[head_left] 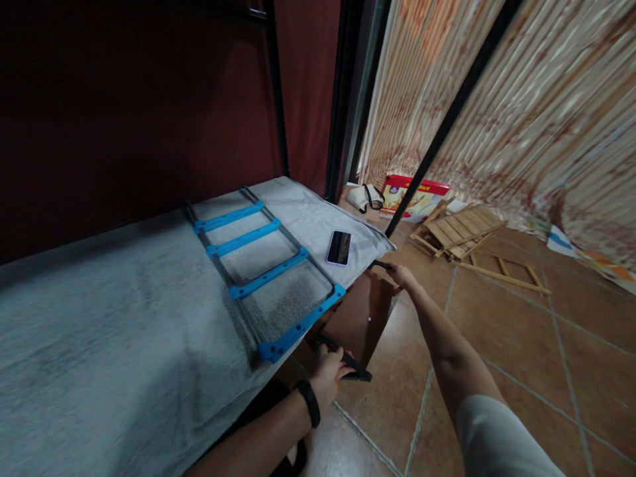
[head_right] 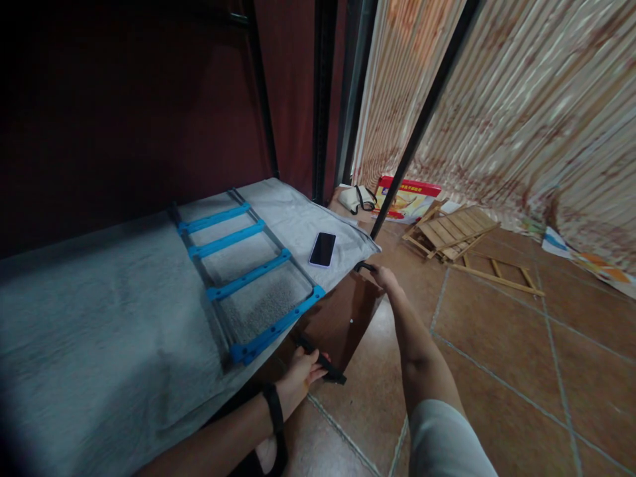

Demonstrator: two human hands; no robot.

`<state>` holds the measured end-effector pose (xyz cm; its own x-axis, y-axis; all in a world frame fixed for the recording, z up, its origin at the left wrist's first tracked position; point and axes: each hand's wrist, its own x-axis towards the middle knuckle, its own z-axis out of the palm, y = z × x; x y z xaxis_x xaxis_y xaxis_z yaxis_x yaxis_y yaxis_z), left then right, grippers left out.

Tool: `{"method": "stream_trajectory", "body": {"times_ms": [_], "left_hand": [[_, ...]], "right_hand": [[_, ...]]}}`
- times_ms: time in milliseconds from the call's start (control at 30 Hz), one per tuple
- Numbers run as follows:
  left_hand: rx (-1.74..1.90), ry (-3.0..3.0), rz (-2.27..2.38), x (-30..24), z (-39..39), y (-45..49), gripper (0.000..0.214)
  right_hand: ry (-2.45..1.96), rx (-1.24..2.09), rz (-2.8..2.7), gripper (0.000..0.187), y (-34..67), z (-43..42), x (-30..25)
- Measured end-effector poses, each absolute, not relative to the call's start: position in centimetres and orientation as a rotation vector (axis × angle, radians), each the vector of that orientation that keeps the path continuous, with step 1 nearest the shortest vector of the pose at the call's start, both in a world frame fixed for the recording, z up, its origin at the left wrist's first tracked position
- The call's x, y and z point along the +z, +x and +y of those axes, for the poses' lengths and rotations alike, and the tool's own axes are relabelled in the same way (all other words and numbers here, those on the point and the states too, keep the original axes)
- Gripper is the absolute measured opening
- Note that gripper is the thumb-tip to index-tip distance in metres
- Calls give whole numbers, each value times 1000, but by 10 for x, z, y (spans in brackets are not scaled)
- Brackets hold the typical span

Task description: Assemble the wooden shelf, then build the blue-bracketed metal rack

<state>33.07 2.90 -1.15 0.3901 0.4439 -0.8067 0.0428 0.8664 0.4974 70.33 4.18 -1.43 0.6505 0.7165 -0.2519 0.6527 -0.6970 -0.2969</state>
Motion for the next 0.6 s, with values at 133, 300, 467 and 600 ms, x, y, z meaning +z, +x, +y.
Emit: {"method": "stream_trajectory", "body": {"times_ms": [133,300,467,600], "left_hand": [[292,504,1143,-14,41,325,20],[257,536,1102,-14,45,314,19],[190,536,1076,-13,41,304,25],[182,563,1005,-9,41,299,19]], "right_hand": [[-2745,496,-1106,43,693,35,-15],[-2820,457,-1072,42,680,37,-16],[-2862,422,-1036,45,672,31,-14],[-2888,383,-976,51,667,18,-14]]}}
